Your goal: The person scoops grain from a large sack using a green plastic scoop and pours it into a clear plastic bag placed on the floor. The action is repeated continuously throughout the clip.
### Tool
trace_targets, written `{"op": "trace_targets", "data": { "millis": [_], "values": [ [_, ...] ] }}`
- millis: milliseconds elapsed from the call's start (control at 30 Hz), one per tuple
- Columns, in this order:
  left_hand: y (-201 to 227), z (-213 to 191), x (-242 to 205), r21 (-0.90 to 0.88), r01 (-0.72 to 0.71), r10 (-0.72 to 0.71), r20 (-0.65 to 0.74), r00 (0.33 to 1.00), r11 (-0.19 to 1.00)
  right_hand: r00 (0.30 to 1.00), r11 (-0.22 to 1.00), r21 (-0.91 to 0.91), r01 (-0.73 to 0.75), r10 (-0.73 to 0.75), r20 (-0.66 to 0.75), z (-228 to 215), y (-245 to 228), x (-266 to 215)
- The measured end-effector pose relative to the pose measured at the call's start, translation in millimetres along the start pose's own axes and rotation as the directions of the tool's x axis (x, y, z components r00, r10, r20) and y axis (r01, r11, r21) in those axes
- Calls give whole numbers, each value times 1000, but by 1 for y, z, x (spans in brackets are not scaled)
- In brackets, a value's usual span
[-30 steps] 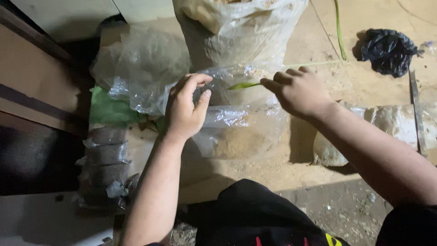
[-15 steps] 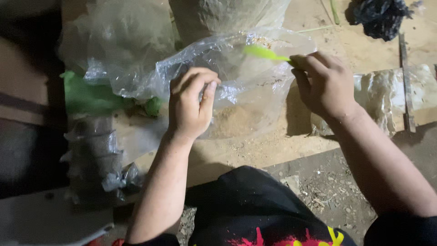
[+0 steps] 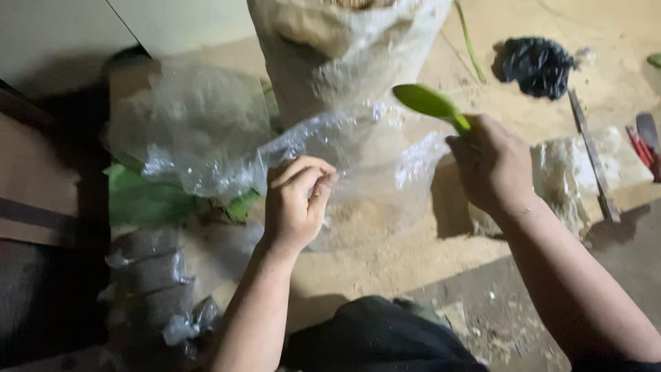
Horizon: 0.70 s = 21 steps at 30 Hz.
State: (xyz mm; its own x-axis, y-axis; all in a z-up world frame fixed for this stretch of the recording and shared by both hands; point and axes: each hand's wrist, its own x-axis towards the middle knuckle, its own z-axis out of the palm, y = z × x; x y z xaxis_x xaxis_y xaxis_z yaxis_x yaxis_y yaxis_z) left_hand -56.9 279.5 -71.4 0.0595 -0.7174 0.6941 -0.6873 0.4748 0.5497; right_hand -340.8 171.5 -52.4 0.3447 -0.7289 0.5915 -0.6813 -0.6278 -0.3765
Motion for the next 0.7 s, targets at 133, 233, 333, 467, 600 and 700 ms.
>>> {"op": "trace_targets", "data": {
  "millis": [133, 233, 333, 467, 600, 700],
  "values": [
    [1, -7, 19, -17, -16, 16, -29, 999, 1000, 988, 985, 79, -150, 153, -35, -17, 4, 33],
    [3, -10, 44, -1, -42, 42, -58, 997, 999, 995, 998, 29, -64, 66, -79, -31, 7, 66],
    [8, -12, 68, 61, -91, 97, -89, 991, 994, 990, 985, -98, -139, 140, 10, -42, 14, 103],
    [11, -14, 115, 116, -243, 261, -178, 949, 963, 984, 985, -138, -105, 123, 127, -47, 21, 160],
    [-4, -8, 172, 116, -166, 179, -112, 977, 979, 975, 988, -154, 12, 23, 221, -27, 23, 208],
    [-28, 3, 216, 222, -91, 101, -35, 994, 971, 959, 983, -168, 73, -23, 283, -3, 20, 240]
  ]
}}
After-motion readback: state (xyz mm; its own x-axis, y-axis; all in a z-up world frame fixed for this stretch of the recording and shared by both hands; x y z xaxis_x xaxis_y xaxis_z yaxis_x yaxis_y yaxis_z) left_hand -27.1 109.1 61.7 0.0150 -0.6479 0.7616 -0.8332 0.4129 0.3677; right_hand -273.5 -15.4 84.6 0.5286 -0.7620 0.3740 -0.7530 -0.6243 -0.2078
